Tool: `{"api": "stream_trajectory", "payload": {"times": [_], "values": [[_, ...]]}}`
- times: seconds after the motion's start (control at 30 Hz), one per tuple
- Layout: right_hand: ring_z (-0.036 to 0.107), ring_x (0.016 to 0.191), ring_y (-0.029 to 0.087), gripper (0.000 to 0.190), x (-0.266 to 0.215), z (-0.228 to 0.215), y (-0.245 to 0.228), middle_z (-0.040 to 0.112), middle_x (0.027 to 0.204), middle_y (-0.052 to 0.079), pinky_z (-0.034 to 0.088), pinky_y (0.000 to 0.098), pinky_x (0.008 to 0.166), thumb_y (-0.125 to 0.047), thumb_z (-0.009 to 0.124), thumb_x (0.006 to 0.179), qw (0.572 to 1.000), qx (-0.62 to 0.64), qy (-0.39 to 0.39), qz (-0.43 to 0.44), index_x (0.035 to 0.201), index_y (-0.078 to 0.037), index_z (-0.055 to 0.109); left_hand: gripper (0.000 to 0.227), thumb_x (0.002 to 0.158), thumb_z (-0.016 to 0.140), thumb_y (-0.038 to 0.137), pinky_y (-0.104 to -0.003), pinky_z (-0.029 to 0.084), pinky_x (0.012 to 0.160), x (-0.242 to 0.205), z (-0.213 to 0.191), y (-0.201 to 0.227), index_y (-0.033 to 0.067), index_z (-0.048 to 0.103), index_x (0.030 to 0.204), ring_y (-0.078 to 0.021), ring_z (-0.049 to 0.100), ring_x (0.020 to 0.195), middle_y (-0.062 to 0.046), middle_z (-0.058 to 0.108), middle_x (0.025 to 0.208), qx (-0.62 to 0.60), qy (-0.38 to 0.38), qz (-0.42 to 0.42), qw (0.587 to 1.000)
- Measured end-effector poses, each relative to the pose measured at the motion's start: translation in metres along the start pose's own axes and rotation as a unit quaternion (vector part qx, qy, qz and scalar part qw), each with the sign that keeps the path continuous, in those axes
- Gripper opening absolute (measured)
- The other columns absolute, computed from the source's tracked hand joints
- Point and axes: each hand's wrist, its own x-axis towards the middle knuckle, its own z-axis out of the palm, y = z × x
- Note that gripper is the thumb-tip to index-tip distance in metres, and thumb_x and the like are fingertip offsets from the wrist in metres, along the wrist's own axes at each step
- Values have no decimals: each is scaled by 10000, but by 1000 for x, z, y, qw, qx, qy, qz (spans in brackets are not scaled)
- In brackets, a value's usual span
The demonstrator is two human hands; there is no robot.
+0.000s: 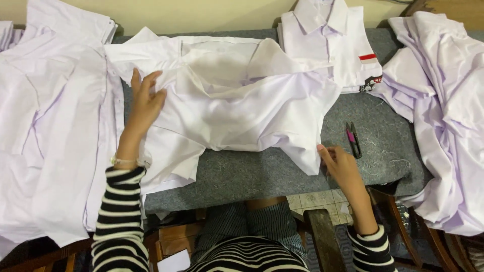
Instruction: Folding a white shirt and using scissors to trim loose threads from the garment.
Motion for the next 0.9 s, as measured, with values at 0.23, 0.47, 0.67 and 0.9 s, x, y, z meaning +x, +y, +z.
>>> {"api": "stream_trajectory", "payload": {"times": [0.23, 0.47, 0.67, 0.9], "values": [[603, 382, 313, 399, 14, 13, 6, 691, 904, 274, 523, 370, 324, -340, 647, 1020, 971, 225, -70, 46, 1147, 38, 657, 378, 972, 632, 149, -531, 341, 1116, -80, -17, 21, 119, 571, 1344, -441, 352, 1346, -190, 328, 1499, 200, 12, 43, 979], [502, 465, 173, 305, 45, 34, 57, 632, 807, 165, 403, 311, 408, -287, 662, 1088, 949, 290, 101, -73, 1154, 2, 593, 703, 1021, 576, 422, -620, 409, 1000, -125, -24, 10, -45, 281, 1454, -494, 505, 1163, -282, 488, 1208, 228, 28, -126, 965], [557, 486, 212, 226, 15, -16, -3, 567, 699, 143, 485, 298, 424, -205, 494, 1177, 939, 276, 159, -129, 1213, 3, 413, 414, 1068, 514, 255, -560, 494, 843, -127, -20, 41, 53, 374, 1402, -430, 633, 976, -246, 631, 1068, 135, 85, -136, 978], [499, 1002, 107, 200, 38, -42, 3, 439, 1098, 29, 534, 281, 943, -306, 438, 1159, 885, 406, 137, -181, 1168, -158, 304, 201, 1065, 399, 108, -326, 379, 880, -130, -45, 25, 120, 543, 1205, -184, 477, 937, -45, 504, 1015, 46, 218, -37, 974]]}}
